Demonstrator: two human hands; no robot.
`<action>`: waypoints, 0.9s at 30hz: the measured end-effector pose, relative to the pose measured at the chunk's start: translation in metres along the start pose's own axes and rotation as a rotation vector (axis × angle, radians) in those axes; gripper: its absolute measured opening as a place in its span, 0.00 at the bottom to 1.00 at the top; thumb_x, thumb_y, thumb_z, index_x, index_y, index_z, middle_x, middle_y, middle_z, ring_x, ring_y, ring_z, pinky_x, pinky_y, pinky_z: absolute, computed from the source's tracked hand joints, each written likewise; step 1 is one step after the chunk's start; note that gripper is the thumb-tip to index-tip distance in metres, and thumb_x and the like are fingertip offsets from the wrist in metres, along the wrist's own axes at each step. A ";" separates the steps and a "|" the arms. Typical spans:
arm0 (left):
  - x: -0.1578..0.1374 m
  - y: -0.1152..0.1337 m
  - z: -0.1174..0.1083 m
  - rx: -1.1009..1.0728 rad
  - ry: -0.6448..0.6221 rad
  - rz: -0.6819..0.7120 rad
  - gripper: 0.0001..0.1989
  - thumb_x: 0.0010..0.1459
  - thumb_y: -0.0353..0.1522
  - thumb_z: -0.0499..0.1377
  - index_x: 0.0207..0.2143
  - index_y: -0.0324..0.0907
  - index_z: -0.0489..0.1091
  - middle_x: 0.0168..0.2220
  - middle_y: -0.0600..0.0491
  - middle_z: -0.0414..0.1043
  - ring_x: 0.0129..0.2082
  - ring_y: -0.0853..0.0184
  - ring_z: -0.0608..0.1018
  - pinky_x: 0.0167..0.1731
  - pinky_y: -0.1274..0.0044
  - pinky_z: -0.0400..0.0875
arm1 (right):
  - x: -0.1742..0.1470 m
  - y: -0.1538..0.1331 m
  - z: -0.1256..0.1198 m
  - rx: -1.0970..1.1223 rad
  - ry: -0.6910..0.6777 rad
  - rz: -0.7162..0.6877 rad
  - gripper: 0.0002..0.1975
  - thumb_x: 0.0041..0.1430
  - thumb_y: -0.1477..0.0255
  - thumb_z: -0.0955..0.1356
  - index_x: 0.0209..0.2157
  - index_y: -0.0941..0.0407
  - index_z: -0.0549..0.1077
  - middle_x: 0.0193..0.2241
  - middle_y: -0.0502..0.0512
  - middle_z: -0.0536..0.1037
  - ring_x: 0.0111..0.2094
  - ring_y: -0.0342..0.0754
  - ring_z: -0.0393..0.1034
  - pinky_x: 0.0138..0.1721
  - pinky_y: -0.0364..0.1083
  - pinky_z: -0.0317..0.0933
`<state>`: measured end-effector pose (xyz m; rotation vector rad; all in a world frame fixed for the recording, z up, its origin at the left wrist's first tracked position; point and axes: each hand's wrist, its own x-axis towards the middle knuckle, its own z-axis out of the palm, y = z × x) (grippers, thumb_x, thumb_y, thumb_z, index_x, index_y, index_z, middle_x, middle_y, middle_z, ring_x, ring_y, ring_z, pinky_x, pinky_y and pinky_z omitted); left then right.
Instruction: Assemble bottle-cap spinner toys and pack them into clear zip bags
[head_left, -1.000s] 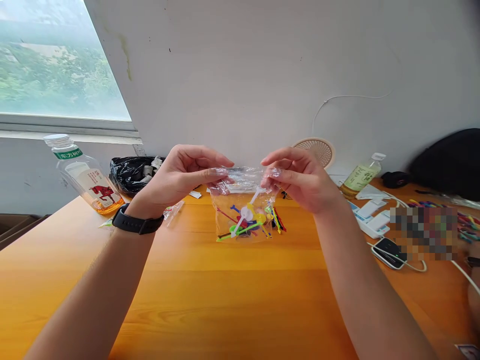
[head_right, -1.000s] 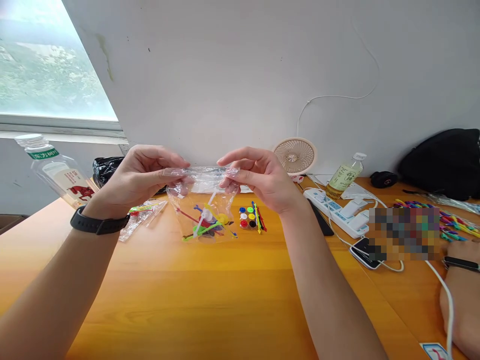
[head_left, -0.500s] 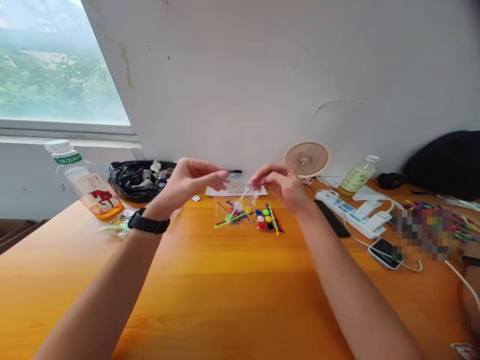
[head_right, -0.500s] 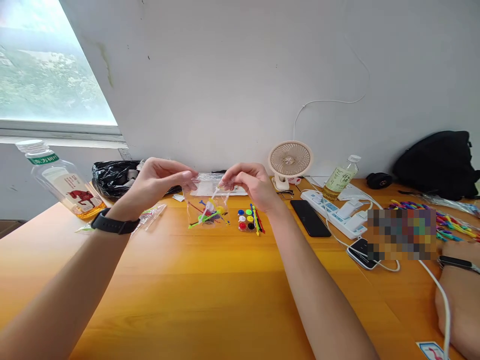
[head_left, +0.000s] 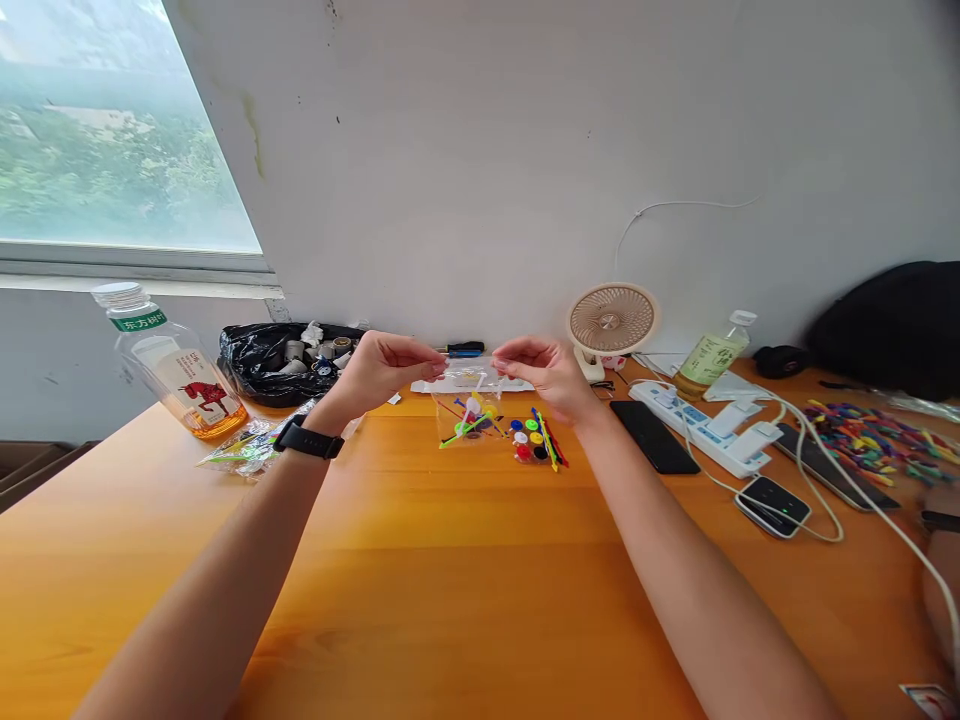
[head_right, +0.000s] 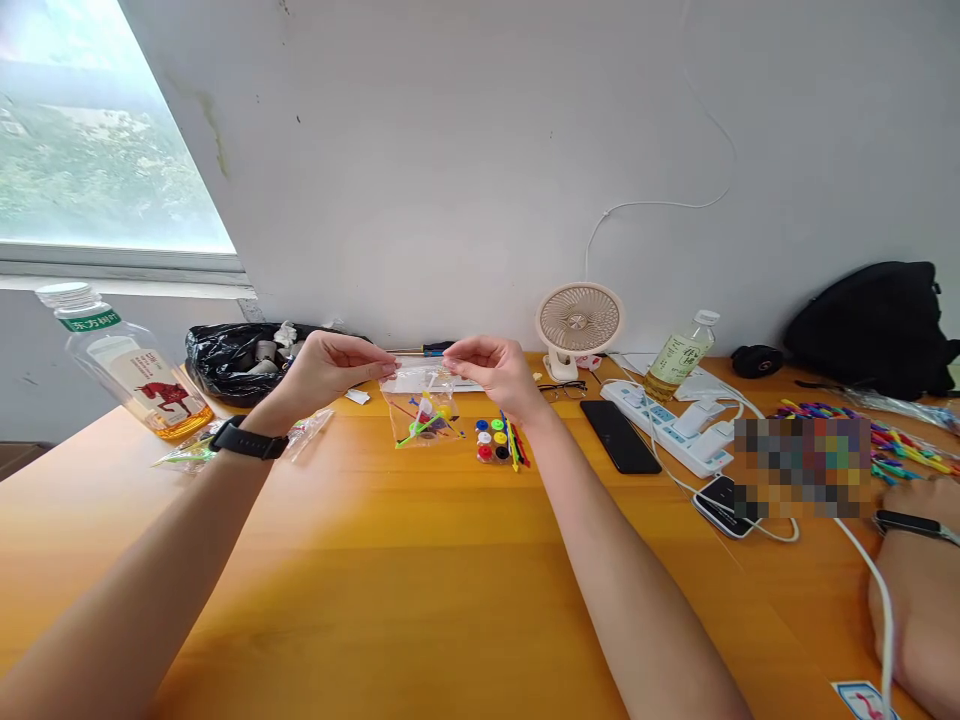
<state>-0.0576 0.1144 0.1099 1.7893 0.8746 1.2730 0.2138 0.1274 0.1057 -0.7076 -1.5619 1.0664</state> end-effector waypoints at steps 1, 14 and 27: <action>0.000 -0.004 -0.001 -0.013 -0.001 -0.010 0.16 0.51 0.41 0.74 0.38 0.40 0.85 0.37 0.44 0.85 0.37 0.58 0.86 0.41 0.70 0.83 | 0.000 0.004 0.000 0.026 0.001 0.013 0.11 0.47 0.66 0.81 0.33 0.53 0.84 0.32 0.52 0.84 0.34 0.46 0.76 0.37 0.46 0.70; -0.001 -0.006 0.001 -0.009 0.052 -0.058 0.21 0.49 0.43 0.75 0.40 0.38 0.84 0.38 0.43 0.85 0.38 0.58 0.85 0.38 0.72 0.81 | 0.000 0.020 0.007 0.040 0.077 0.032 0.12 0.46 0.63 0.81 0.31 0.54 0.84 0.30 0.52 0.82 0.31 0.45 0.72 0.35 0.46 0.69; 0.000 0.000 0.004 0.136 -0.004 0.080 0.16 0.59 0.43 0.69 0.41 0.39 0.83 0.38 0.46 0.84 0.38 0.61 0.84 0.42 0.73 0.80 | 0.002 0.014 0.011 -0.034 0.101 -0.059 0.10 0.50 0.64 0.79 0.35 0.52 0.86 0.35 0.54 0.86 0.38 0.50 0.78 0.43 0.50 0.73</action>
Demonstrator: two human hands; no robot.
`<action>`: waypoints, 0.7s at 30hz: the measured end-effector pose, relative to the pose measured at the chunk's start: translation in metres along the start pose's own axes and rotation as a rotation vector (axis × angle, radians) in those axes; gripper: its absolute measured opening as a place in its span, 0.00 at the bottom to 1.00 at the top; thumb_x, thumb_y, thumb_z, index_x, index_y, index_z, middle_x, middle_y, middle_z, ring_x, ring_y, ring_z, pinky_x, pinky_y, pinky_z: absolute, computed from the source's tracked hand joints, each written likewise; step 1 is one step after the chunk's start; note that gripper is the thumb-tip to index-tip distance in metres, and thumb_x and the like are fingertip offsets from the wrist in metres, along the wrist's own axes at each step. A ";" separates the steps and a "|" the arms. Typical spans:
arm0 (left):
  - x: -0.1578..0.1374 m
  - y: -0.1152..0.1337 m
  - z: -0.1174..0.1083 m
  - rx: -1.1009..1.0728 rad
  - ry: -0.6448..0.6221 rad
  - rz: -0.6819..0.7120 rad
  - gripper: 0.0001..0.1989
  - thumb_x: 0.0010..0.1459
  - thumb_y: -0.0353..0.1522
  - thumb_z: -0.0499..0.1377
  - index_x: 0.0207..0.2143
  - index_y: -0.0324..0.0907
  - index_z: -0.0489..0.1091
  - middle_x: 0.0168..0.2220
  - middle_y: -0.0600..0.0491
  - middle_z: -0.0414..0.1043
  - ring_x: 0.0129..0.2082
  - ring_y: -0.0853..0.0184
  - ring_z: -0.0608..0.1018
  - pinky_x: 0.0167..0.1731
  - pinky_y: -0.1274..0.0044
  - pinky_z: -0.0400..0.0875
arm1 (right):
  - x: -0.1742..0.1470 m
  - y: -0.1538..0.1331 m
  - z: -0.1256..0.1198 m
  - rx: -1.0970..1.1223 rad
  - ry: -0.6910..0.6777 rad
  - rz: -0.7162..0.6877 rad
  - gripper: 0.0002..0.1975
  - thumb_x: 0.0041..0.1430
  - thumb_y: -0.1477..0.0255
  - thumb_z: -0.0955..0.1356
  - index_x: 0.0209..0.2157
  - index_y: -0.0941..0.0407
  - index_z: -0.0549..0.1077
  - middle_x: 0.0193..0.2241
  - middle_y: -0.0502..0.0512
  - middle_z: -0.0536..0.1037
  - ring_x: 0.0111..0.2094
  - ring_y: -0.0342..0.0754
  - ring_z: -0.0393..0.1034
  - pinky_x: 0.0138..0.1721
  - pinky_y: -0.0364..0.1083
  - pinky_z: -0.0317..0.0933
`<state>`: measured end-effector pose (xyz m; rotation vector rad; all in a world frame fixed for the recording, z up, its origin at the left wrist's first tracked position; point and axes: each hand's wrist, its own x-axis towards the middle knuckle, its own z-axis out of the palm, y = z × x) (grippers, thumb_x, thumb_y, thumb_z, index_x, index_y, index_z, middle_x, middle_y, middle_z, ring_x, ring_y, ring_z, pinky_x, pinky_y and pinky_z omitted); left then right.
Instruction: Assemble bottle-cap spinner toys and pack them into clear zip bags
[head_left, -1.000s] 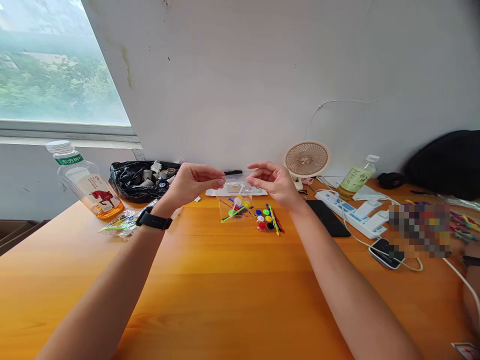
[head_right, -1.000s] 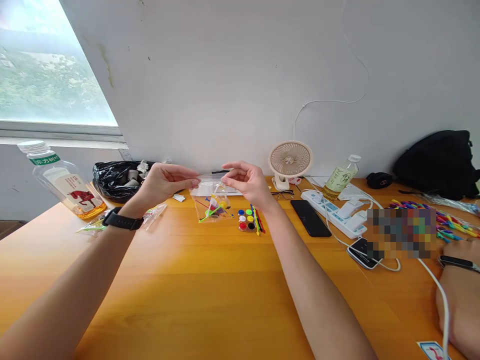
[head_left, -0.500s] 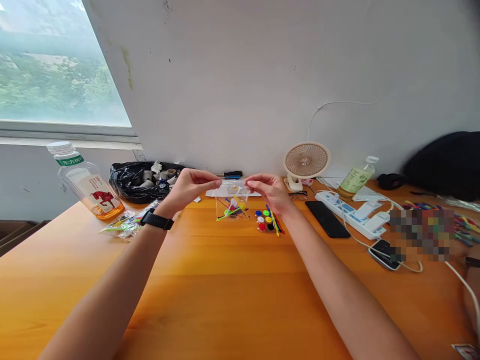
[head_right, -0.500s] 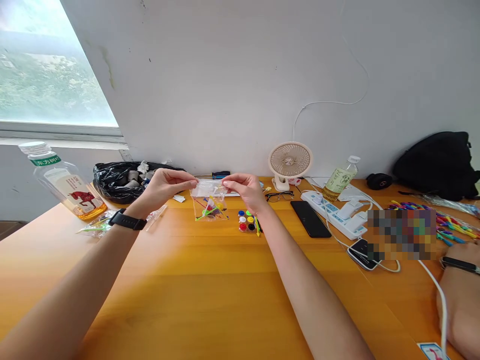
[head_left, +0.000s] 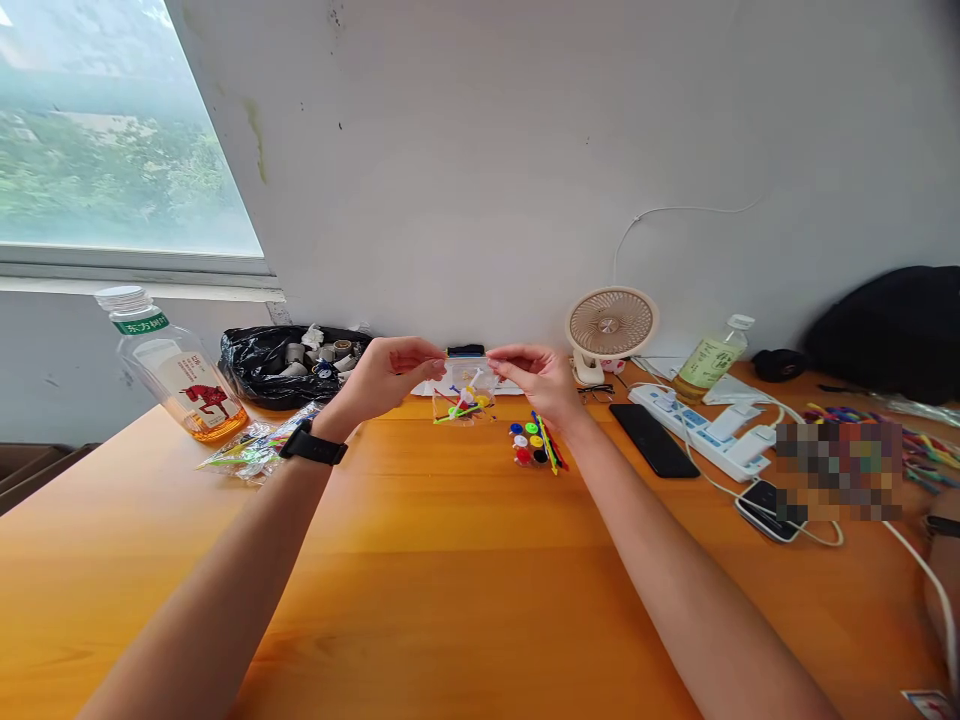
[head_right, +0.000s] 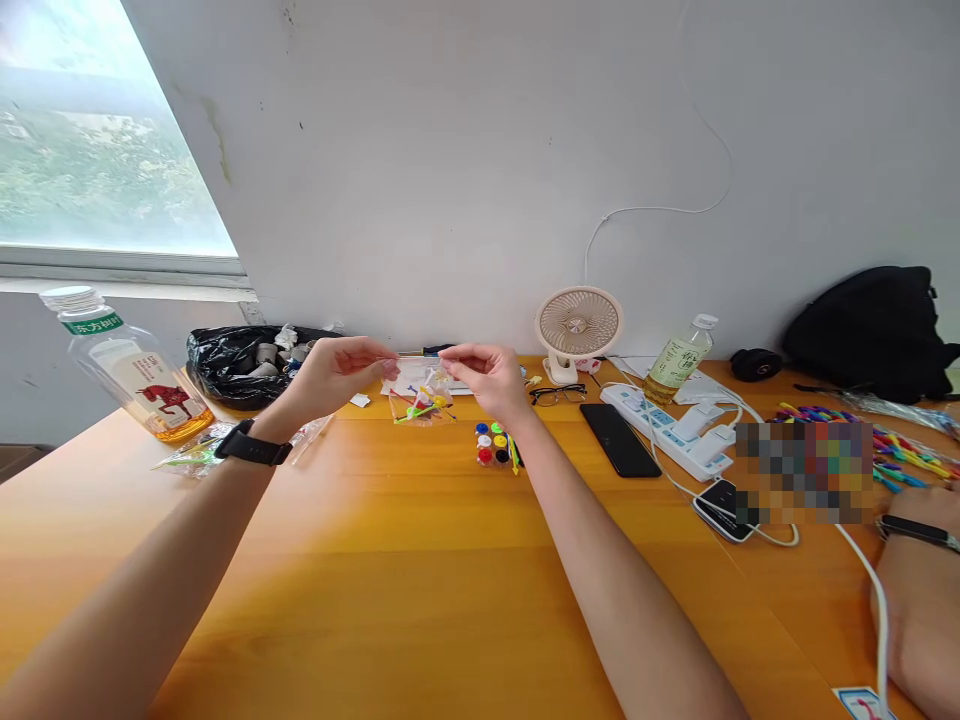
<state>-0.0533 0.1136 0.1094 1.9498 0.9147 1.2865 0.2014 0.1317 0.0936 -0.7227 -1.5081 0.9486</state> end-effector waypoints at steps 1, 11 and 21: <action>0.000 0.000 -0.001 -0.047 0.020 -0.007 0.16 0.58 0.42 0.70 0.42 0.39 0.83 0.38 0.46 0.85 0.38 0.61 0.85 0.42 0.73 0.81 | 0.000 -0.003 0.000 0.000 -0.008 -0.022 0.09 0.52 0.64 0.79 0.36 0.52 0.86 0.35 0.54 0.86 0.39 0.51 0.79 0.44 0.50 0.73; -0.001 0.013 -0.001 -0.161 0.136 -0.064 0.12 0.52 0.37 0.73 0.37 0.39 0.85 0.34 0.45 0.85 0.35 0.59 0.86 0.38 0.73 0.81 | -0.002 -0.012 0.003 0.058 -0.003 -0.097 0.03 0.54 0.69 0.77 0.32 0.51 0.87 0.35 0.53 0.85 0.37 0.49 0.77 0.40 0.48 0.72; 0.001 0.021 0.007 -0.050 0.131 0.004 0.24 0.52 0.42 0.74 0.47 0.39 0.83 0.37 0.46 0.84 0.36 0.62 0.84 0.38 0.73 0.80 | -0.001 -0.028 -0.005 -0.104 -0.092 -0.032 0.15 0.51 0.64 0.80 0.40 0.54 0.85 0.36 0.54 0.85 0.38 0.49 0.79 0.44 0.49 0.73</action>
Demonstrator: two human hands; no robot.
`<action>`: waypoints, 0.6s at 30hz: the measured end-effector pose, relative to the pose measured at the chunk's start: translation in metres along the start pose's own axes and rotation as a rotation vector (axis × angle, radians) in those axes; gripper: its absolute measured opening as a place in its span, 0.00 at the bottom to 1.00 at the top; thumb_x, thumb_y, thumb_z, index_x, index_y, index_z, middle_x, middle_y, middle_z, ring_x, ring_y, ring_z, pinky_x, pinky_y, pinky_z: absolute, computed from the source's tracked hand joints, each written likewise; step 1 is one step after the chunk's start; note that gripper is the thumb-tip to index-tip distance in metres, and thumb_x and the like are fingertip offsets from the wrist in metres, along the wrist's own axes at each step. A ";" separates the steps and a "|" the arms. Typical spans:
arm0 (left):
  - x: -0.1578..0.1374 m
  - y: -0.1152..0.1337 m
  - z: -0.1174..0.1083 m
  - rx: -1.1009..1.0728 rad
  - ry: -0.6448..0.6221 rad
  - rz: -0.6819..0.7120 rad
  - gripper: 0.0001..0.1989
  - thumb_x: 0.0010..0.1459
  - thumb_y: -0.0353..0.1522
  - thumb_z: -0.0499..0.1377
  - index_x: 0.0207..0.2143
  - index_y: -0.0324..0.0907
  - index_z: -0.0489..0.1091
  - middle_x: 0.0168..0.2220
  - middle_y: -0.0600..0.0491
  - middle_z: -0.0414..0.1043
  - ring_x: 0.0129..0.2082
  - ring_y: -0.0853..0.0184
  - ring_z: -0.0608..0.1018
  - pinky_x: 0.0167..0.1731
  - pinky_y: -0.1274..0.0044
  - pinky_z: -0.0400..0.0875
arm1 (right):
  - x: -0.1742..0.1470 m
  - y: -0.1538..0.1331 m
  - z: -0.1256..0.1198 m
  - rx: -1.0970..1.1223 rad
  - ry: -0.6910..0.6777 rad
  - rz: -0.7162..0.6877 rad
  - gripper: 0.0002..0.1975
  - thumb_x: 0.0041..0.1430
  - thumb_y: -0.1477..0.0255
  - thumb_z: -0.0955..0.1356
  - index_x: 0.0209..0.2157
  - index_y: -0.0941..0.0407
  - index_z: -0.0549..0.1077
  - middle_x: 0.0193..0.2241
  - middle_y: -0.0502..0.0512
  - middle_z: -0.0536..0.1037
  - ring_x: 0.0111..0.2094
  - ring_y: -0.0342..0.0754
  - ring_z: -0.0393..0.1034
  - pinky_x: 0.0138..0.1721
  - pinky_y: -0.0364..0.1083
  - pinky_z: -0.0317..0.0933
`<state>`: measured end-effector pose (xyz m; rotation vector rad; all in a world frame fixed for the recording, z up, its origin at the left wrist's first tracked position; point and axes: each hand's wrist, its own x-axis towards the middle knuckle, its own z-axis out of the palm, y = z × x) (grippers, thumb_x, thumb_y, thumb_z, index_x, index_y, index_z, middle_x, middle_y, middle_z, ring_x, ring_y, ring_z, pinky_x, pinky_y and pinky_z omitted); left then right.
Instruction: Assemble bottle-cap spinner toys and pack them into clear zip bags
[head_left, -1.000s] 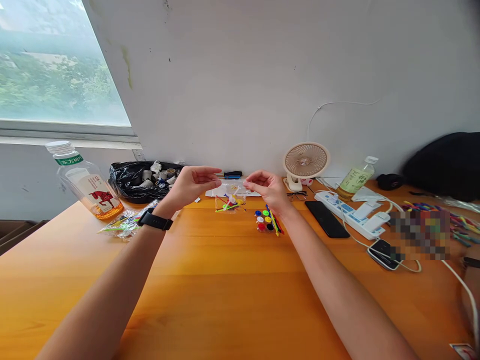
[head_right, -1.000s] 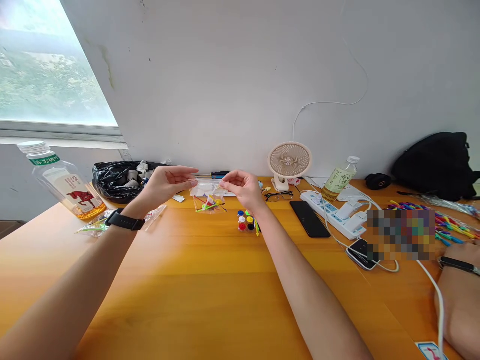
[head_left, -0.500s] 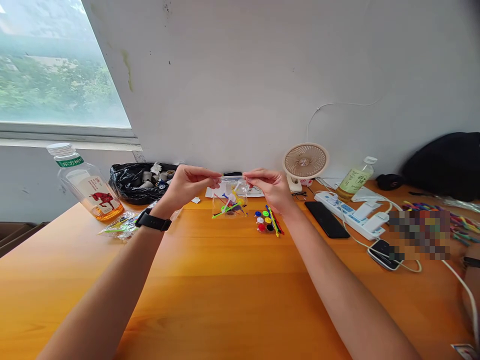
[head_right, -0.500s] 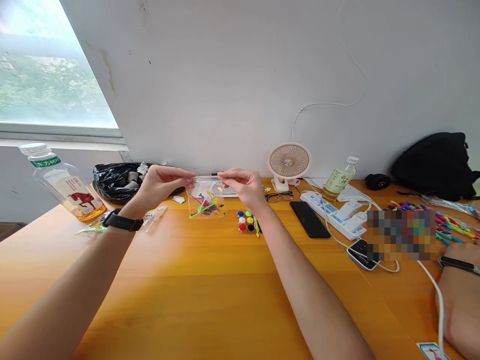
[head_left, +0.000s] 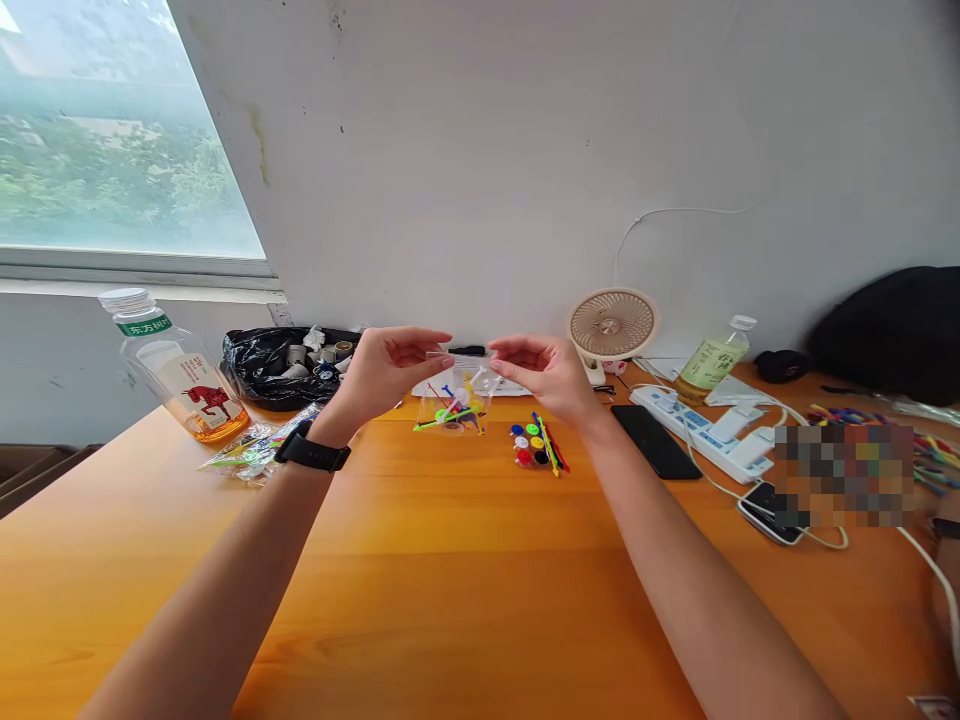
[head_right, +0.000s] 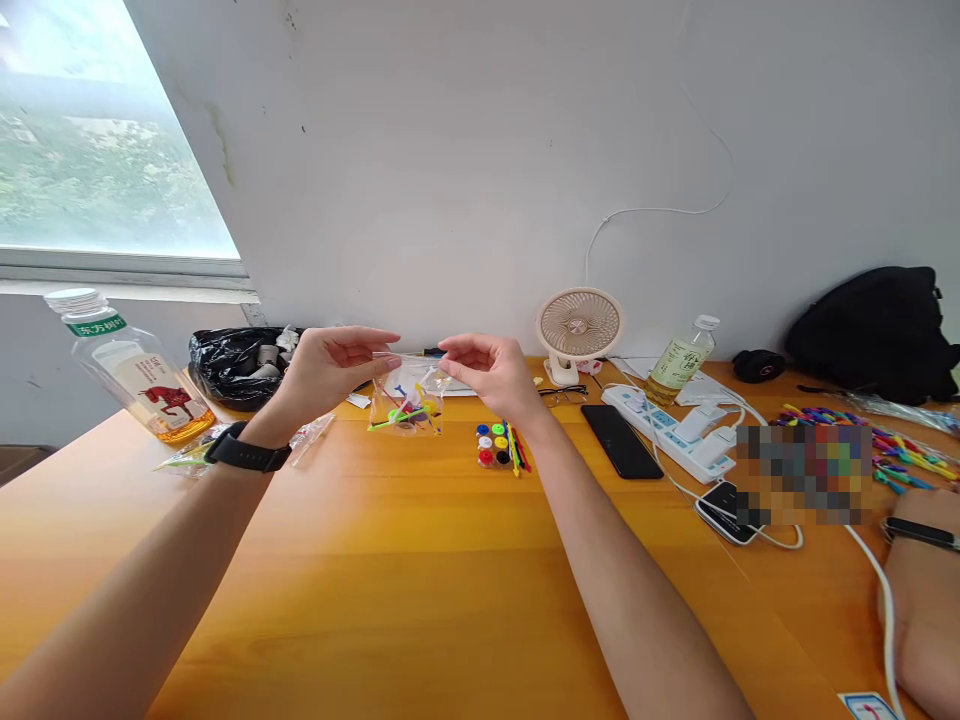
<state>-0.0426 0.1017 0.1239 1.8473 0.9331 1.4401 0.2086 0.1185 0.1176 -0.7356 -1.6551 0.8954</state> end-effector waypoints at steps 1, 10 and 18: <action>0.000 0.002 0.000 0.051 -0.013 0.017 0.24 0.54 0.43 0.73 0.49 0.39 0.82 0.37 0.46 0.83 0.36 0.62 0.83 0.38 0.74 0.80 | 0.000 -0.001 0.000 -0.026 -0.014 0.003 0.16 0.52 0.64 0.80 0.43 0.53 0.85 0.38 0.54 0.85 0.39 0.50 0.79 0.45 0.49 0.73; -0.001 0.016 0.003 0.243 -0.122 0.098 0.14 0.63 0.40 0.65 0.39 0.38 0.82 0.37 0.48 0.82 0.36 0.65 0.80 0.36 0.77 0.75 | -0.004 -0.022 0.006 -0.394 -0.057 -0.146 0.11 0.64 0.63 0.72 0.40 0.56 0.84 0.39 0.57 0.82 0.38 0.48 0.74 0.37 0.45 0.66; -0.005 0.020 0.007 0.198 -0.217 0.046 0.13 0.61 0.37 0.65 0.42 0.38 0.81 0.37 0.48 0.83 0.36 0.64 0.81 0.36 0.76 0.76 | -0.007 -0.029 0.007 -0.388 -0.184 -0.100 0.11 0.65 0.64 0.71 0.38 0.57 0.81 0.32 0.53 0.79 0.31 0.45 0.66 0.32 0.44 0.59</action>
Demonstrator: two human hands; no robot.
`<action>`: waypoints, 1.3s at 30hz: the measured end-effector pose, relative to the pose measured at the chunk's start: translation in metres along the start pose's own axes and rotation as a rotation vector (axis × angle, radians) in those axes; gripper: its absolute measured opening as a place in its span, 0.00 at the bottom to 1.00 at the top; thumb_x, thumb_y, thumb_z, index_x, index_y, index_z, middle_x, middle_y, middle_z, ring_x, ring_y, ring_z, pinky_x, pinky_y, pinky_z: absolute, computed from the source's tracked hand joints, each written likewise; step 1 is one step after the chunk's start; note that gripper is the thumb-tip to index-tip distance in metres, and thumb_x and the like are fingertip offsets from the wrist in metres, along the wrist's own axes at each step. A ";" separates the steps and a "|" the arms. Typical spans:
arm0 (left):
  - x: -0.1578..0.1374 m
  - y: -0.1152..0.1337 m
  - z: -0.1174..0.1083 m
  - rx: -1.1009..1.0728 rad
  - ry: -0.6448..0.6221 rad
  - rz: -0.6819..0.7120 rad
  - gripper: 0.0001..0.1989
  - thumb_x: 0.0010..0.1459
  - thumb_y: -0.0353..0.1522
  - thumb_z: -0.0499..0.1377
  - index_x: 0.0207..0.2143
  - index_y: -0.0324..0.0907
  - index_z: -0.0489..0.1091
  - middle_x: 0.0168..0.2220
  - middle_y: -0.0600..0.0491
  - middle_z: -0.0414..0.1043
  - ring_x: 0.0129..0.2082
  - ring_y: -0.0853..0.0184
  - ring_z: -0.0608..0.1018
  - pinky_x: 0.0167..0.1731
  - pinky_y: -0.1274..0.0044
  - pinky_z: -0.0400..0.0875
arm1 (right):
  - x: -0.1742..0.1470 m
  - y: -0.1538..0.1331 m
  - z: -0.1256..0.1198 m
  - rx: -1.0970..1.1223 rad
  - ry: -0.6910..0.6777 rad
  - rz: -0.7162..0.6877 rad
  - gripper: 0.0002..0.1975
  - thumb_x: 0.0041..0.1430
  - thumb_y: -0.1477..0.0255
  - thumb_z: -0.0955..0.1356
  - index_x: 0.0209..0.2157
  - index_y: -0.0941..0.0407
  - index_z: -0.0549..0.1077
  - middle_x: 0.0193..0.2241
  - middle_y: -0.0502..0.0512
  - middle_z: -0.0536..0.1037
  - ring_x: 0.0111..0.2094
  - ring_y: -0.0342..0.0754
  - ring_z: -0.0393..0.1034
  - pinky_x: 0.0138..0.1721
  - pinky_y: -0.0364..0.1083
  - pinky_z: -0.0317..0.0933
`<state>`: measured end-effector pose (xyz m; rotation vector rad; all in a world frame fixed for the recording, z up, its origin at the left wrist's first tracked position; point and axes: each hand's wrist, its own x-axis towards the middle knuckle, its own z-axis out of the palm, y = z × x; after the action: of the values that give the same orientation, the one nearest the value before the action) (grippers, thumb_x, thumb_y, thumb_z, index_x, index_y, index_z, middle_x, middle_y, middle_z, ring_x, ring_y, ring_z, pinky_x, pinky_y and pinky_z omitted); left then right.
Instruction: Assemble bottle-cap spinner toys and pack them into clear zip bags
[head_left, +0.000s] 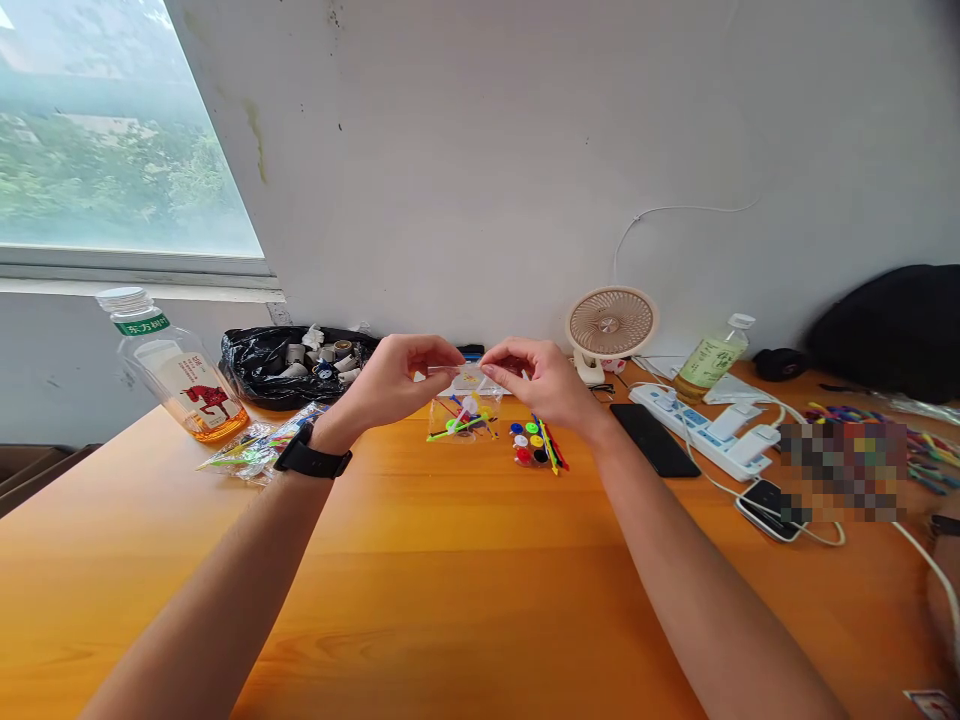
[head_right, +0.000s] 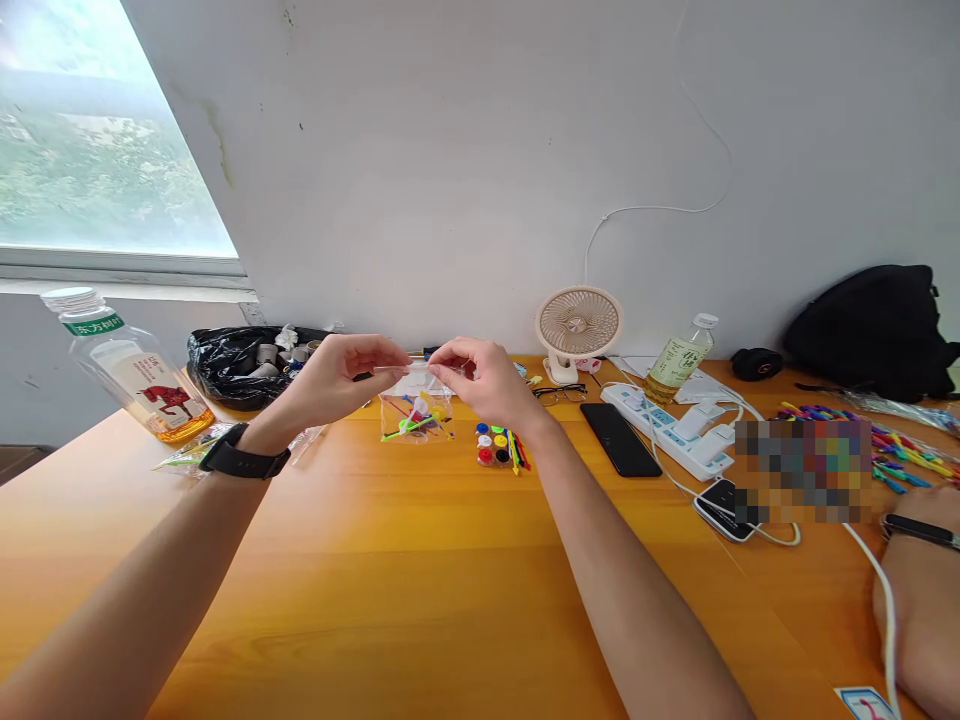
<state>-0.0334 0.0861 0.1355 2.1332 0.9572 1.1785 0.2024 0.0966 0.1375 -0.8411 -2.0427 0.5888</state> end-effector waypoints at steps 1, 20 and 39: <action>0.000 0.002 0.001 -0.005 -0.012 -0.006 0.14 0.61 0.38 0.65 0.43 0.38 0.81 0.37 0.48 0.83 0.36 0.63 0.82 0.36 0.76 0.76 | 0.000 -0.002 0.000 -0.002 -0.020 -0.010 0.11 0.66 0.64 0.71 0.38 0.57 0.81 0.32 0.52 0.79 0.32 0.45 0.66 0.32 0.44 0.59; 0.000 -0.017 -0.035 0.207 -0.172 -0.128 0.17 0.57 0.46 0.66 0.34 0.40 0.84 0.25 0.51 0.80 0.23 0.68 0.75 0.22 0.79 0.64 | -0.002 0.012 -0.001 -0.096 -0.105 0.042 0.20 0.62 0.53 0.72 0.28 0.57 0.77 0.24 0.50 0.75 0.26 0.43 0.62 0.27 0.43 0.54; -0.027 -0.096 -0.088 0.887 -0.255 -0.529 0.01 0.41 0.30 0.65 0.21 0.44 0.76 0.23 0.53 0.75 0.26 0.63 0.74 0.25 0.76 0.58 | -0.028 0.113 -0.061 -0.589 -0.537 0.781 0.15 0.62 0.64 0.72 0.48 0.57 0.76 0.35 0.58 0.83 0.32 0.51 0.78 0.33 0.45 0.63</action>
<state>-0.1512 0.1330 0.0968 2.2990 2.0040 0.1975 0.3044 0.1568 0.0817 -2.0626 -2.3687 0.6765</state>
